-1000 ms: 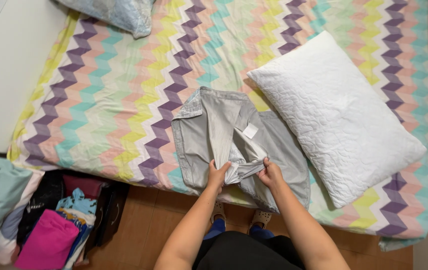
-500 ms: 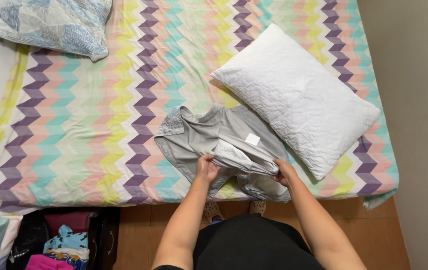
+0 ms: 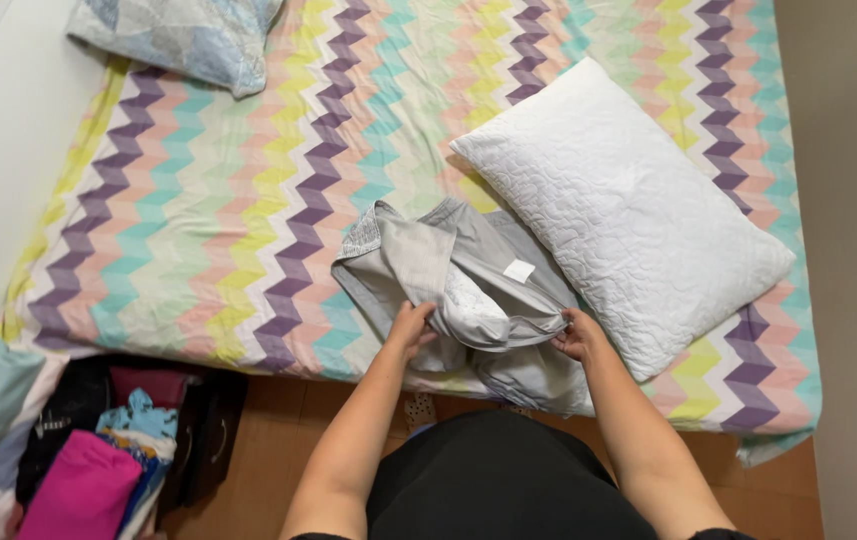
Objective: The recorder puts a pillow into a grey pillowcase and then places it into a patterned decorative pillowcase before arranging it on the bed.
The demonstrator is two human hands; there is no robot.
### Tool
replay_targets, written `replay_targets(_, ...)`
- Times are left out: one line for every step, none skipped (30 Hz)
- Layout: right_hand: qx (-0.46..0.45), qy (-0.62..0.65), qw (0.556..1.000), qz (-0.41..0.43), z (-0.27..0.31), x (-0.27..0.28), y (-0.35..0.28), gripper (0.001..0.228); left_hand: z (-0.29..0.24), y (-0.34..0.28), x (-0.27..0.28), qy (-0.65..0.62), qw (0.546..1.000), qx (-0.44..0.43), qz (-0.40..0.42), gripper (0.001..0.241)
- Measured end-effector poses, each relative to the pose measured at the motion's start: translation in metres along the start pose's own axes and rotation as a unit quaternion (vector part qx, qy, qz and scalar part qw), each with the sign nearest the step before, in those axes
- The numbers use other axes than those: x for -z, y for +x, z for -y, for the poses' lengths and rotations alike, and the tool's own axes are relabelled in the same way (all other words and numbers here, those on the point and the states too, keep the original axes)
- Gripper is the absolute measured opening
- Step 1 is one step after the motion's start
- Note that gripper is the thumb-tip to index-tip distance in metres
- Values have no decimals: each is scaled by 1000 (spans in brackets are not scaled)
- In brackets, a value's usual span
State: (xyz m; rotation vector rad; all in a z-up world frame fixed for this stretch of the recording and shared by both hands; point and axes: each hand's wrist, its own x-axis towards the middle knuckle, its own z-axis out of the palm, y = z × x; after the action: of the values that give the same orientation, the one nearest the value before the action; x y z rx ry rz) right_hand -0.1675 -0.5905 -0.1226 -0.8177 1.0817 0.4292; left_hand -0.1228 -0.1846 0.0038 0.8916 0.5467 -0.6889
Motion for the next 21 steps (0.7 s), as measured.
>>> replay_targets(-1, -8, 1000, 5, 8, 6, -4, 39, 9, 2, -3, -6, 1000, -6, -5, 48)
replay_targets(-15, -11, 999, -26, 16, 12, -9, 39, 17, 5, -6, 121, 980, -81, -135, 57)
replay_targets(-25, -12, 998, -55, 30, 14, -10, 42, 20, 12, -11, 244, 922, -155, -259, 66)
replay_targets(-23, -19, 998, -49, 41, 27, -6, 42, 27, 20, -20, 239, 920, -162, -264, 66)
replay_targets(-29, -23, 996, -80, 45, 47, -6, 44, 41, 23, -27, 289, 886, -220, -289, 64)
replay_targets(-36, -27, 993, -111, 50, 67, -5, 46, 54, 27, -34, 338, 843, -275, -315, 63)
replay_targets(-40, -37, 993, -108, 54, 84, -1, 46, 68, 36, -38, 332, 843, -273, -324, 63)
replay_targets(-50, -11, 993, -103, 58, 102, 3, 52, 82, 45, -41, 345, 852, -276, -282, 58)
replay_targets(-59, 17, 993, -97, 66, 115, 8, 60, 90, 56, -47, 358, 858, -283, -238, 53)
replay_targets(-61, 8, 994, -92, 70, 125, 3, 60, 101, 56, -54, 353, 857, -284, -246, 53)
replay_targets(-82, 8, 991, -107, 75, 134, -1, 69, 111, 57, -62, 345, 873, -271, -211, 52)
replay_targets(-104, 7, 987, -122, 81, 143, -5, 77, 120, 59, -70, 337, 889, -258, -175, 51)
replay_targets(-104, 2, 987, -119, 81, 143, -10, 77, 127, 50, -80, 334, 888, -259, -181, 51)
replay_targets(-126, 4, 986, -105, 81, 143, -15, 85, 135, 42, -90, 295, 918, -220, -148, 48)
replay_targets(-149, 5, 985, -91, 81, 145, -20, 93, 144, 34, -101, 254, 943, -180, -114, 46)
replay_targets(-150, -1, 985, -89, 80, 139, -25, 93, 148, 30, -108, 250, 943, -182, -119, 46)
replay_targets(-180, -7, 983, -45, 78, 131, -29, 102, 150, 26, -114, 228, 955, -150, -115, 44)
replay_targets(-210, -13, 978, -1, 76, 123, -33, 112, 152, 22, -119, 205, 965, -119, -109, 42)
replay_targets(-213, -18, 977, 1, 75, 117, -34, 112, 145, 10, -129, 202, 965, -120, -115, 42)
replay_targets(-222, 3, 975, 13, 73, 111, -35, 118, 139, -1, -138, 220, 963, -94, -125, 41)
replay_targets(-232, 27, 972, 24, 70, 107, -37, 124, 134, -13, -147, 239, 960, -66, -134, 40)
